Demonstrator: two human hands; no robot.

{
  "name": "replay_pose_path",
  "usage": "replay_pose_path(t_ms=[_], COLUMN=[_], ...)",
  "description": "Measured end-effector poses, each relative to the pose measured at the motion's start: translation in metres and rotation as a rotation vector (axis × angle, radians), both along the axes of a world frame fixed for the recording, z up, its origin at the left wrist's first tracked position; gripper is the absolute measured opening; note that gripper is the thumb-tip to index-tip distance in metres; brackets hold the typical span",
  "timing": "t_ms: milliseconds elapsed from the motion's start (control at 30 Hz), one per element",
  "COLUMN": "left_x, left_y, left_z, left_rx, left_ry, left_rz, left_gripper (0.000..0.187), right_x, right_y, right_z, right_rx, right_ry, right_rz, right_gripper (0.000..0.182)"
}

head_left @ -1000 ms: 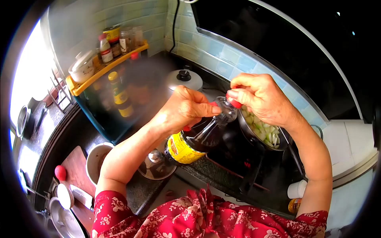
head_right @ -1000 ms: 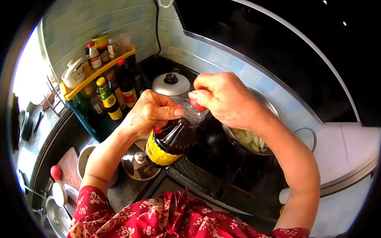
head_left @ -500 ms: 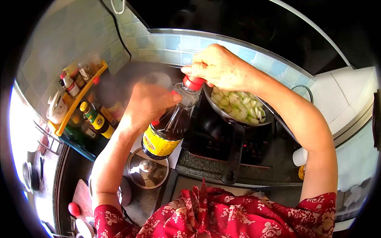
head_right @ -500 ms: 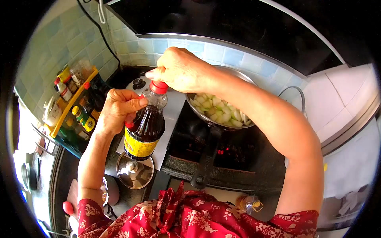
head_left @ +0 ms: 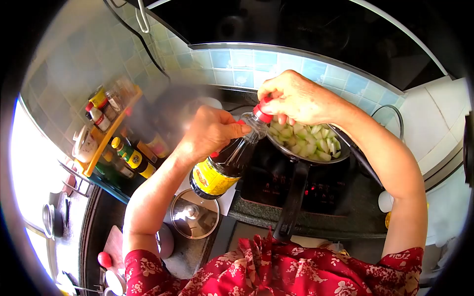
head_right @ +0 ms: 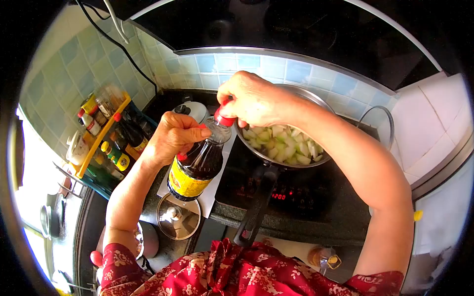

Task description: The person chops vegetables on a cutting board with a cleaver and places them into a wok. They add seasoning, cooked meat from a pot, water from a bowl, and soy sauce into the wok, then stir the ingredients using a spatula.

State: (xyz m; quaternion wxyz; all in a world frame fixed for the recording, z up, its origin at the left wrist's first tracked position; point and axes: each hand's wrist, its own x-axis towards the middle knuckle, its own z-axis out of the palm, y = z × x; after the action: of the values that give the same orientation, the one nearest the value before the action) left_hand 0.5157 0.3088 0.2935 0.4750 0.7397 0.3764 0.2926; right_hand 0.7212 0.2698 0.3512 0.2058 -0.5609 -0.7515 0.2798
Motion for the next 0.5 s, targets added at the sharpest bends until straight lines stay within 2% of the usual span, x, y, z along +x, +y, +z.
replay_pose_path(t_ms=[33,100,167,200,233,333,433,500], left_x=[0.003,0.006,0.010,0.012,0.016,0.026,0.033,0.041], left_y=[0.000,0.006,0.011,0.011,0.011,0.015,0.022,0.023], left_z=[0.001,-0.001,-0.002,0.000,0.000,0.002,0.006,0.009], left_rx=[-0.019,-0.005,0.011,0.010,0.065,0.143,0.190,0.236], left_ry=[0.003,0.007,0.024,0.030,0.053,0.130,0.233,0.279], left_rz=[-0.015,-0.011,-0.017,-0.018,-0.008,-0.005,-0.030,-0.034], left_gripper=[0.031,0.031,0.031,0.031,0.028,0.025,0.025,0.027], right_x=[0.007,0.016,0.032,0.038,0.042,0.067,0.085,0.096], right_y=[0.002,-0.005,-0.010,-0.018,-0.030,-0.065,-0.113,-0.146], right_z=[-0.003,0.003,0.002,0.006,0.011,0.008,-0.003,-0.015], right_rx=[0.089,0.062,0.151,0.193,0.232,0.286,0.365,0.366], right_ry=[0.044,0.114,0.349,0.332,0.330,0.370,0.379,0.583], right_rz=[0.103,0.117,0.020,-0.028,-0.079,-0.066,-0.197,-0.266], right_gripper=[0.012,0.013,0.017,0.018,0.011,0.013,0.016,0.020])
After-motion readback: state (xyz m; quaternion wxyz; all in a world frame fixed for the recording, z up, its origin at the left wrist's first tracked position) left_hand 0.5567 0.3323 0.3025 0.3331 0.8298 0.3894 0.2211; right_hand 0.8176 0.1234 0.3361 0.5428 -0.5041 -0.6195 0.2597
